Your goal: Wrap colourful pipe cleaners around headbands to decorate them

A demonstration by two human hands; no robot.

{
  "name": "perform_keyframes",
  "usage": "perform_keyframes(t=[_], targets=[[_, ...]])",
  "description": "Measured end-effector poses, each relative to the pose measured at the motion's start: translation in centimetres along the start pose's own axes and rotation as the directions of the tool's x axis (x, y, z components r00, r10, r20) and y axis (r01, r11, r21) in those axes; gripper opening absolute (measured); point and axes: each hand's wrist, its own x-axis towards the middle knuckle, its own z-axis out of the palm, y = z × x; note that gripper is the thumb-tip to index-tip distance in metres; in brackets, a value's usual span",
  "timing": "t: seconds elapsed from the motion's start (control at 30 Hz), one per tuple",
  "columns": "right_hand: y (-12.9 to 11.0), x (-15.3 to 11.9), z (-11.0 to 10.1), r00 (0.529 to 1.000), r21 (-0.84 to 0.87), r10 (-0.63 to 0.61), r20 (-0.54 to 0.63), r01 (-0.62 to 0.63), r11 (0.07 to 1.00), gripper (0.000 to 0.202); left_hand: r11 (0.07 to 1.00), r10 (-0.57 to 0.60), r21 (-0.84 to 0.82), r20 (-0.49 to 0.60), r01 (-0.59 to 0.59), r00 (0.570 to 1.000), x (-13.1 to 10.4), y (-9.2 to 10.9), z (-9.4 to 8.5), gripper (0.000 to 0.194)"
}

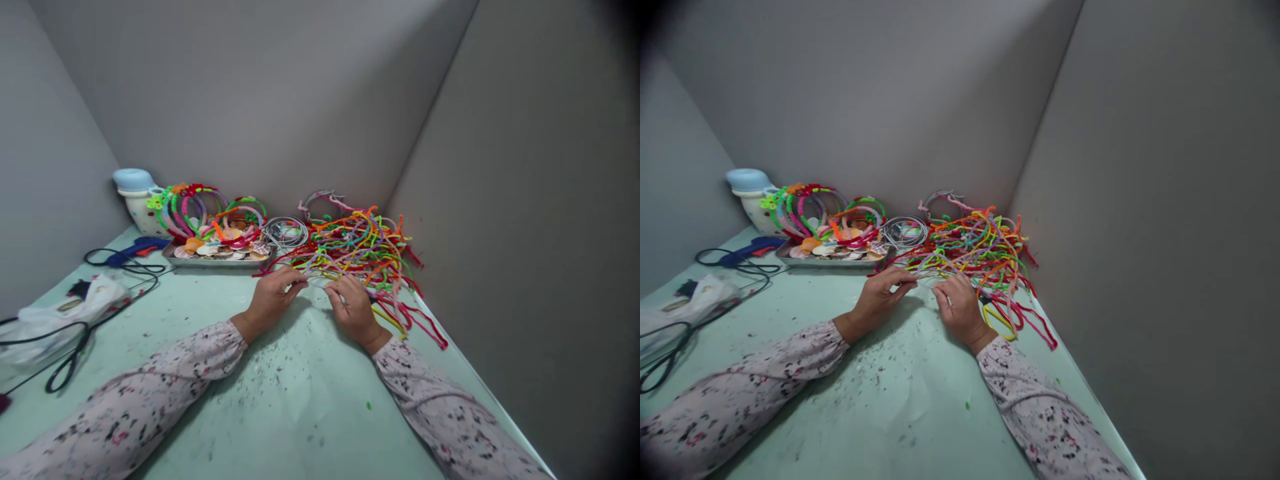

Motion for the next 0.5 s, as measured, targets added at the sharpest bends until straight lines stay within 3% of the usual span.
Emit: perform_keyframes(t=[0.5], targets=[[-0.11,0.0,0.01,1.0,-0.024,-0.027,-0.011,0.026,0.999,0.015,1.0,-0.019,0.023,-0.009,0.02,1.0,0.07,0.24,-0.15,0.013]])
